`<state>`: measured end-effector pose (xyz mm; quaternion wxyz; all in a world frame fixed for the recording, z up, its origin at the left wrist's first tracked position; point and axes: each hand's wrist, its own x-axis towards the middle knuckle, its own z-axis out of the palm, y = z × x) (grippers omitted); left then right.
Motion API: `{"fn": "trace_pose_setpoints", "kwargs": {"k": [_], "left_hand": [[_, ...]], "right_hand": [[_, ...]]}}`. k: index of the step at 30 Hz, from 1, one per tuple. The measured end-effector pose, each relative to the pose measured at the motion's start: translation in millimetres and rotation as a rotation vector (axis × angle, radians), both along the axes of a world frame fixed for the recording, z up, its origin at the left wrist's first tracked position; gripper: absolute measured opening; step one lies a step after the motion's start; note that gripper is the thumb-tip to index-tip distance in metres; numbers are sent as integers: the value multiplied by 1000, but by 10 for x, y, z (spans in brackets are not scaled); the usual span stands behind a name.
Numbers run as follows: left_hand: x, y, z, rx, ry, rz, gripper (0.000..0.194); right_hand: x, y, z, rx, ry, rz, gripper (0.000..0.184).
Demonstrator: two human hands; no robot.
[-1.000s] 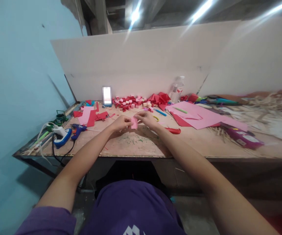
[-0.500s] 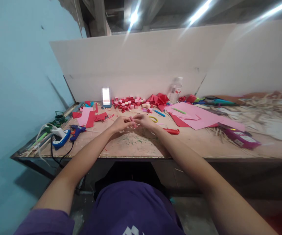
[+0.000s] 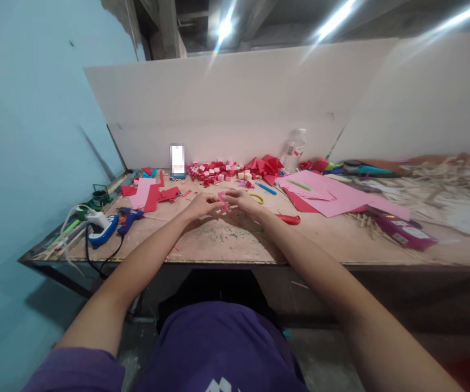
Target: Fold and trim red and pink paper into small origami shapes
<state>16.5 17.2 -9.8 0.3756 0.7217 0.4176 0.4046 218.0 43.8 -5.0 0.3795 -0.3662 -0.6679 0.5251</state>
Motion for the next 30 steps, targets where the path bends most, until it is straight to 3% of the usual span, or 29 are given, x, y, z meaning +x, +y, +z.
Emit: {"fn": "trace_pose_setpoints", "kwargs": {"k": [9, 18, 30], "left_hand": [[-17, 58, -29, -68, -87, 25, 14], [-4, 40, -16, -90, -173, 33, 16], [-11, 63, 18, -69, -219, 43, 15]], "right_hand": [[14, 73, -10, 27, 41, -96, 19], [10, 80, -49, 21, 31, -48, 26], [14, 18, -3, 25, 0, -78, 17]]}}
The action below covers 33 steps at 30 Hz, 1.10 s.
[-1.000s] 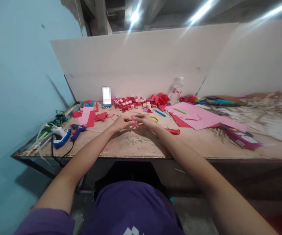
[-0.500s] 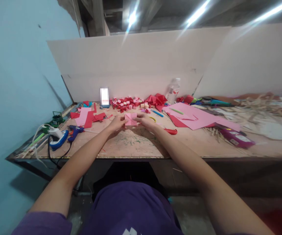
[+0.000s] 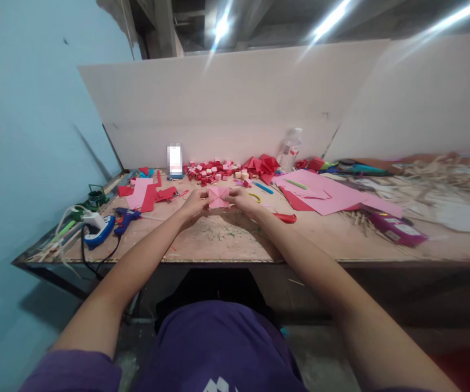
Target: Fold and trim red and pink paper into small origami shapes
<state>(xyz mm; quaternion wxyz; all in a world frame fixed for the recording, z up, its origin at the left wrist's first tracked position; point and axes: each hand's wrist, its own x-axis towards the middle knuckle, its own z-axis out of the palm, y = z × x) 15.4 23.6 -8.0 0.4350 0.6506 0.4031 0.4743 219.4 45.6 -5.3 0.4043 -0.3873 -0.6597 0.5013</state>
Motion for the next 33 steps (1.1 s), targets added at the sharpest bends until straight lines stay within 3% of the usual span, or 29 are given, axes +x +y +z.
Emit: {"fn": "trace_pose_setpoints", "kwargs": {"k": [13, 18, 29, 33], "left_hand": [[-22, 19, 25, -31, -103, 56, 12], [-41, -45, 63, -83, -111, 18, 18], [3, -104, 61, -110, -113, -31, 21], [-11, -98, 58, -41, -101, -4, 20]], "right_hand": [[-19, 22, 0, 20, 61, 6, 14], [-19, 10, 4, 55, 55, -40, 13], [-26, 15, -21, 161, -56, -36, 27], [-38, -42, 46, 69, 9, -29, 33]]}}
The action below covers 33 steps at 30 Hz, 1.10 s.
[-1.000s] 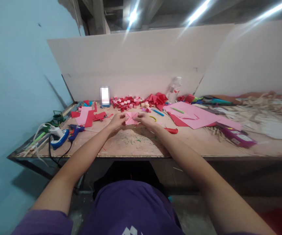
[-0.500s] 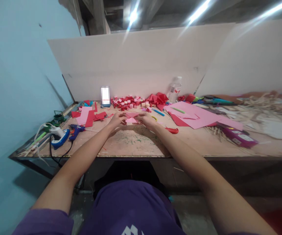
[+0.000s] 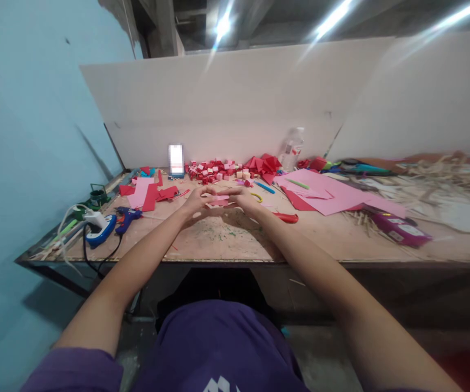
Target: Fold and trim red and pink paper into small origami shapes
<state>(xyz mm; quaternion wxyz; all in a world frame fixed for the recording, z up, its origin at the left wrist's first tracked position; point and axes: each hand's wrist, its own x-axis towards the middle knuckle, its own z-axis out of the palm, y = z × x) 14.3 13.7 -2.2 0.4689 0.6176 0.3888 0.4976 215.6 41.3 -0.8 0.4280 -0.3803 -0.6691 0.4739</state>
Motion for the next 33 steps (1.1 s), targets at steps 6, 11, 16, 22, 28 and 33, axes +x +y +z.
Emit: {"fn": "trace_pose_setpoints", "kwargs": {"k": [6, 11, 16, 22, 28, 33], "left_hand": [[-5, 51, -9, 55, 17, 44, 27], [-4, 48, -5, 66, 25, 16, 33], [17, 16, -21, 27, 52, -4, 14], [53, -83, -51, -13, 40, -14, 27], [67, -119, -16, -44, -32, -16, 29], [74, -102, -35, -53, -33, -5, 28]], "right_hand": [[5, -4, 37, -130, 77, 52, 25], [33, 59, -79, -83, -26, 92, 20], [54, 104, -125, -30, -42, 91, 23], [57, 91, -99, -41, -66, 117, 27], [62, 55, -68, -66, -72, 180, 30], [62, 66, -67, -55, -82, 151, 29]]}}
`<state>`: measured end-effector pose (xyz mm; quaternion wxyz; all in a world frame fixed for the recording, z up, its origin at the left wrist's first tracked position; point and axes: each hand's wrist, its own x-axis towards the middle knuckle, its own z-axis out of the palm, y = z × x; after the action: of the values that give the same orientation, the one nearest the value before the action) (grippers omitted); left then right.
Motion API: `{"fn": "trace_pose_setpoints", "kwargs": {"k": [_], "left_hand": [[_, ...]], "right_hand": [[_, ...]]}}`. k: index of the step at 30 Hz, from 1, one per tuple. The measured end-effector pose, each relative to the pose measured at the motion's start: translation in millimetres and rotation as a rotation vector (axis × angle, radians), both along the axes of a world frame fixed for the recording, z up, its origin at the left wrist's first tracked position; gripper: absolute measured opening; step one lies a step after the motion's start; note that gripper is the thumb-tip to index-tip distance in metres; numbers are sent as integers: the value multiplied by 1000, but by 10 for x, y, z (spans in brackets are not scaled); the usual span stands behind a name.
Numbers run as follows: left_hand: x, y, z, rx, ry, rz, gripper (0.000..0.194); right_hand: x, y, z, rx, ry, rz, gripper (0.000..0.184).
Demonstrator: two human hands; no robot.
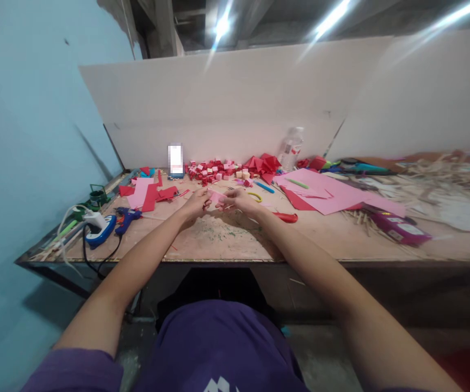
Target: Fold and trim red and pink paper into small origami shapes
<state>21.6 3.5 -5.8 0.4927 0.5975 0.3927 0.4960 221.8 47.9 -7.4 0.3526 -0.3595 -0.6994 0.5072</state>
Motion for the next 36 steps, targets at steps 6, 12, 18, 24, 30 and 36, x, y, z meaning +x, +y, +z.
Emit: {"fn": "trace_pose_setpoints", "kwargs": {"k": [6, 12, 18, 24, 30, 36], "left_hand": [[-27, 50, -5, 37, 32, 18, 27], [-42, 112, -59, 51, 48, 26, 29], [-38, 81, -90, 64, 86, -29, 31], [-90, 138, -10, 109, 168, -39, 29], [-111, 159, 32, 183, 255, -33, 37], [-108, 105, 64, 199, 318, -51, 34]], "right_hand": [[-17, -17, 13, 29, 6, -60, 31], [-19, -27, 27, 62, -30, -71, 27], [-12, 9, -17, 81, -40, -57, 26], [9, 29, 5, 117, -15, -91, 28], [2, 34, -12, 118, -6, -96, 32], [-4, 28, 11, 199, -45, -140, 36]]}}
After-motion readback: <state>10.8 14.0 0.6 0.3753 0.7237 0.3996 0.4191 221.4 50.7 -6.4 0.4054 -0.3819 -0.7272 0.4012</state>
